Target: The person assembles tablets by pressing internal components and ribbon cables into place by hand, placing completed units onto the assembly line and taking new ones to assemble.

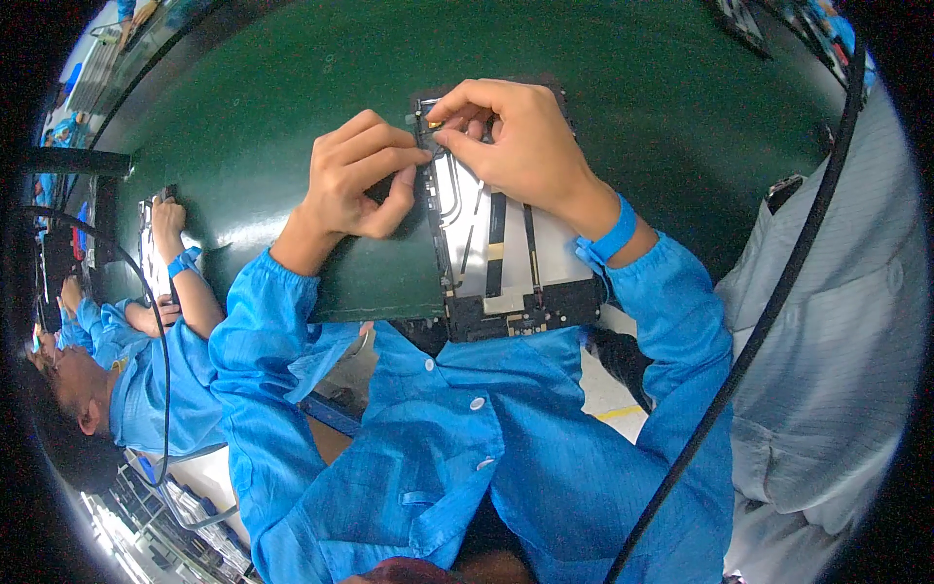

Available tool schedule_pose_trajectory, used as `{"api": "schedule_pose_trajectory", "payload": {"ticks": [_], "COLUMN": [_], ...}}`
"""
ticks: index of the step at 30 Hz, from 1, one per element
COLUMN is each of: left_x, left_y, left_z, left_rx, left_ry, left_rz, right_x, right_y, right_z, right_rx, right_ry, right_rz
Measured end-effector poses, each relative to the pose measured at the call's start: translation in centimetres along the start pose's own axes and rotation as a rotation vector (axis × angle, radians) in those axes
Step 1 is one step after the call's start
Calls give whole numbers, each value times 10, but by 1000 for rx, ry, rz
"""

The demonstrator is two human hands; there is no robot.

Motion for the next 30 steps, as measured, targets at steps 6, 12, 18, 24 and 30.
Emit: {"api": "schedule_pose_trajectory", "payload": {"ticks": [6,12,18,24,30], "left_x": [3,6,15,13,32], "left_y": [0,-2,-3,-3,-7], "left_z": [-1,-1,0,3,2], "left_rx": [-12,-29,-45,-37,-63], "left_ry": [23,2,-37,-7,6], "left_rz": [6,8,25,-8,87], "right_x": [-2,-5,-7,-9,-6], "right_y": [0,-1,2,3,4], "right_z": [-2,-3,-4,-5,-25], "right_rx": [43,70,82,168,360], "right_ry": [46,83,20,9,66], "right_rz": [-50,-71,-97,-208,-208]}}
Point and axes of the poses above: each hand's wrist, its own y-axis away from the middle knuckle, its own z-axis out of the palm, x = y × z, the point moved 5 cm from there along -y, towards the middle knuckle, and after that the axes turned 15 degrees about y, right-handed, at the moved point
